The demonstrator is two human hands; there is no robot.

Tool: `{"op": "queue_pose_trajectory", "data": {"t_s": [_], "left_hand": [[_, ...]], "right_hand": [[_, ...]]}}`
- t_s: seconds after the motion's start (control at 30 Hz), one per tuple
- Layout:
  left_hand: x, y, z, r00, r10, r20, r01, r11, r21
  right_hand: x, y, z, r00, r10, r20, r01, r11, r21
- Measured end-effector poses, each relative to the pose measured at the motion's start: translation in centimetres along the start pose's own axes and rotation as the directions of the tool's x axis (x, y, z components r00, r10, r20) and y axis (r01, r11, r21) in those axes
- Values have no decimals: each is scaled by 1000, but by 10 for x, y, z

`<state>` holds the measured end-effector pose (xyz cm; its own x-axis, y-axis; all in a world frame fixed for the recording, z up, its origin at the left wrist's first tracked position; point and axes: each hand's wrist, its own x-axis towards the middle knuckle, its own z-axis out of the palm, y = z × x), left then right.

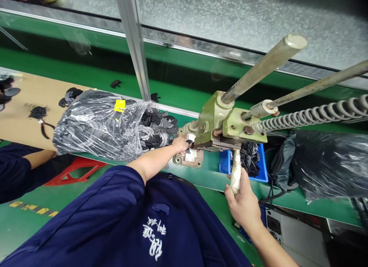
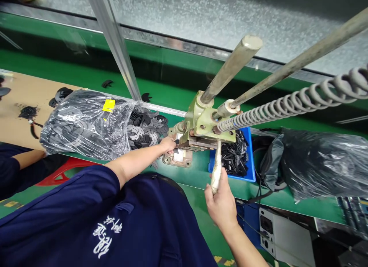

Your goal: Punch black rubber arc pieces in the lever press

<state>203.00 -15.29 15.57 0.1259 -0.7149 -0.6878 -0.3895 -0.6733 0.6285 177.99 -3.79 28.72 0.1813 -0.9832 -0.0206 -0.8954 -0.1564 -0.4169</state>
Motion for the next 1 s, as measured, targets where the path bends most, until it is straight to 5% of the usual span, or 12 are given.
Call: {"op": "queue_pose_trajectory", "data": {"t_s": [0.23, 0.7, 0.9, 1.0], "left_hand": [[-14, 8, -7, 999, 41, -26, -37, 992, 120], [-20, 3, 0, 992, 50, -117, -45, 998, 40], [-15, -2, -1, 999, -27, -19, 23, 983, -181], [-9, 1, -1, 1000, -20, -1, 20, 994, -108]], "right_hand": [[0, 2, 3, 1000, 19, 25, -19, 1000, -20], [1, 3, 3, 1000, -12, -24, 11, 998, -68], [2, -4, -1, 1000, 10, 2, -10, 999, -51], [2, -5, -1, 1000, 17, 12, -17, 999, -50]]}}
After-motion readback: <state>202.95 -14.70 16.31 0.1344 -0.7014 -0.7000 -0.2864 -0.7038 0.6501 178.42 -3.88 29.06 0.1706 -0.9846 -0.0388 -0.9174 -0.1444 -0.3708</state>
